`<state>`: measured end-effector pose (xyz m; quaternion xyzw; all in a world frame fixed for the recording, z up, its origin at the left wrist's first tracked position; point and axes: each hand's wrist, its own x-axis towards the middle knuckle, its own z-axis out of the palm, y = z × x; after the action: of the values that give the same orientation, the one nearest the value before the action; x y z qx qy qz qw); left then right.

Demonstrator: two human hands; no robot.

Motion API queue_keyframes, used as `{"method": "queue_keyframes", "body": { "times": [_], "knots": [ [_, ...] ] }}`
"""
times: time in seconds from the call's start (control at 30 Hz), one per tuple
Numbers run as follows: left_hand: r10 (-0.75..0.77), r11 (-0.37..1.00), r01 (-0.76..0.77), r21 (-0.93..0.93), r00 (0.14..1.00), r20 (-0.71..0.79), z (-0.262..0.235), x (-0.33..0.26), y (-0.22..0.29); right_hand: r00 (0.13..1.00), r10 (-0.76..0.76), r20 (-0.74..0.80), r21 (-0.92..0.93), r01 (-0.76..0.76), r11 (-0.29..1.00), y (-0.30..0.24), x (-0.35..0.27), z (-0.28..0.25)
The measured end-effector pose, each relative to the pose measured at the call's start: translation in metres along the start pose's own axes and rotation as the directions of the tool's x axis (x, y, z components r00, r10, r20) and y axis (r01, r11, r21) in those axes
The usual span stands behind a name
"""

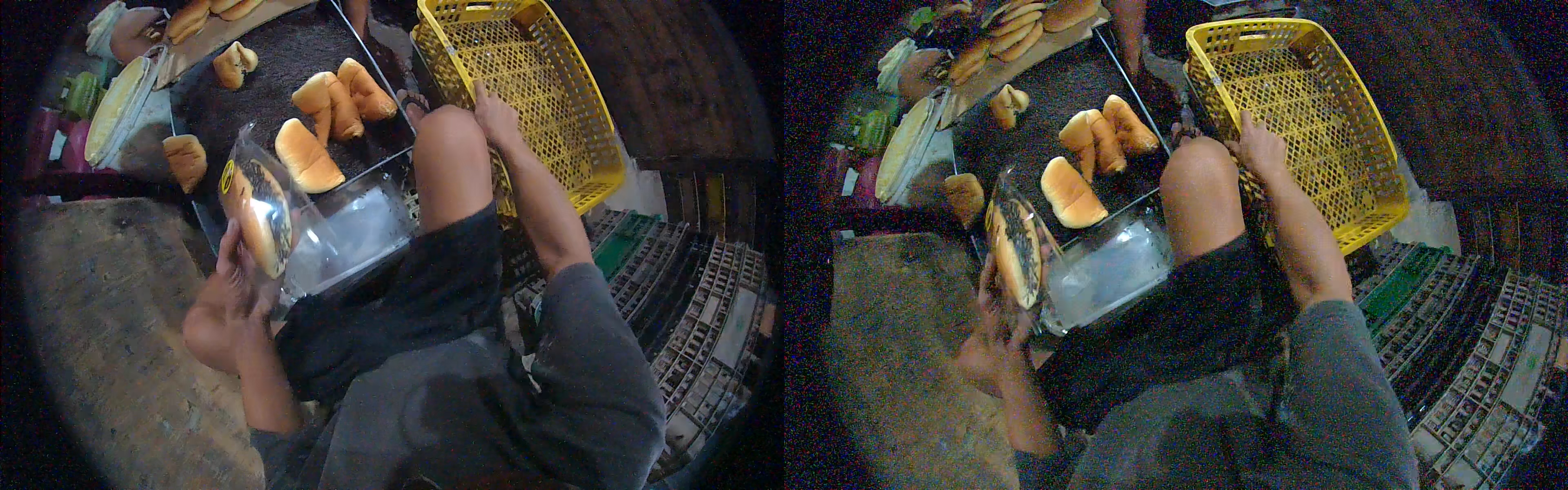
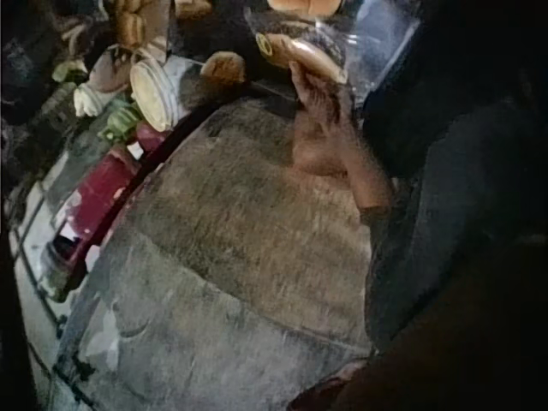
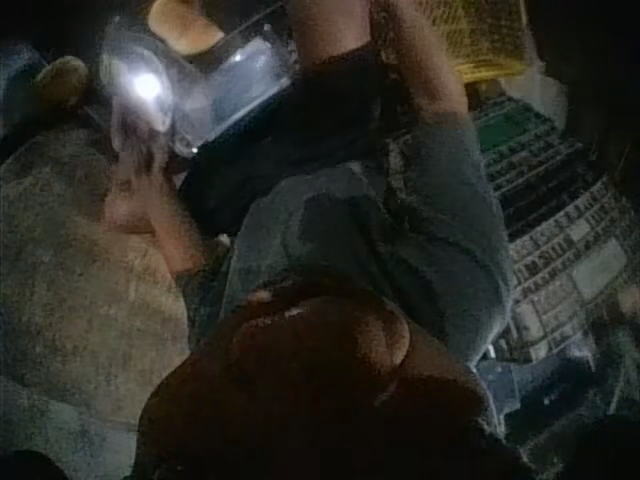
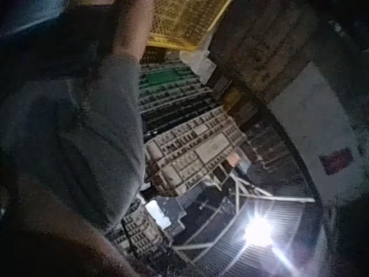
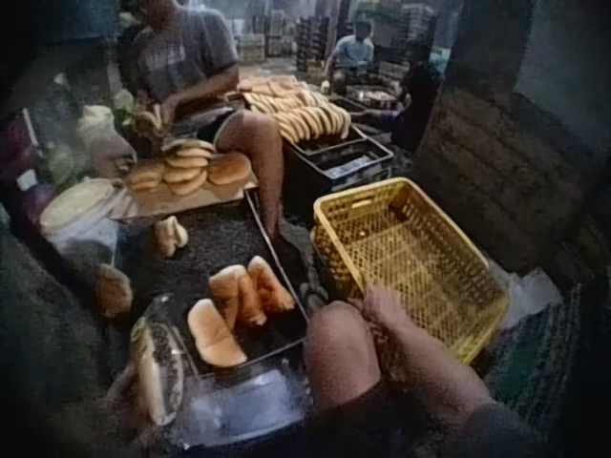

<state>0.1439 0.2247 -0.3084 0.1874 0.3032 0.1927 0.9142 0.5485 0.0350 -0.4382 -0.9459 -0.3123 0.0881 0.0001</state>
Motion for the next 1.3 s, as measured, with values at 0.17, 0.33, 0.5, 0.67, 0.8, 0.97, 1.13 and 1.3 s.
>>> {"method": "queue_keyframes", "body": {
  "times": [0.17, 0.33, 0.5, 0.67, 0.8, 0.97, 1.13, 1.3],
  "knots": [
    [0.124, 0.974, -0.153, 0.170, 0.978, 0.171, 0.041, 0.021, 0.023, 0.958, -0.196, -0.208, 0.415, 0.268, 0.869, -0.051, 0.022, -0.106],
    [0.228, 0.957, -0.281, 0.074, 0.885, 0.405, 0.065, 0.053, 0.021, 0.824, -0.531, -0.197, 0.889, 0.379, 0.258, -0.158, -0.079, -0.208],
    [0.423, 0.156, -0.195, 0.968, 0.899, 0.113, 0.021, 0.056, -0.052, 0.946, -0.319, -0.057, 0.988, 0.100, 0.119, -0.129, -0.064, -0.163],
    [0.005, -0.513, 0.186, 0.838, 0.977, -0.214, -0.011, 0.044, -0.078, 0.932, -0.268, -0.243, 0.734, 0.358, 0.578, -0.020, 0.026, -0.170],
    [-0.050, -0.513, 0.201, 0.834, 0.964, -0.263, -0.031, 0.072, -0.085, 0.999, -0.049, -0.018, 0.172, 0.051, 0.984, 0.035, 0.090, -0.090],
    [-0.061, -0.413, 0.282, 0.866, 0.940, -0.335, -0.035, 0.064, -0.084, 0.995, 0.058, -0.082, 0.345, -0.026, 0.938, 0.015, 0.154, -0.013],
    [-0.302, -0.281, 0.228, 0.932, 0.901, -0.311, 0.003, 0.041, -0.055, 0.952, -0.070, -0.299, 0.662, 0.259, 0.703, 0.044, 0.214, 0.039],
    [0.097, 0.022, -0.002, 1.000, 0.995, 0.000, 0.066, 0.006, -0.032, 0.861, -0.477, -0.176, 0.828, 0.392, 0.401, -0.066, 0.043, -0.136]
  ]
}}
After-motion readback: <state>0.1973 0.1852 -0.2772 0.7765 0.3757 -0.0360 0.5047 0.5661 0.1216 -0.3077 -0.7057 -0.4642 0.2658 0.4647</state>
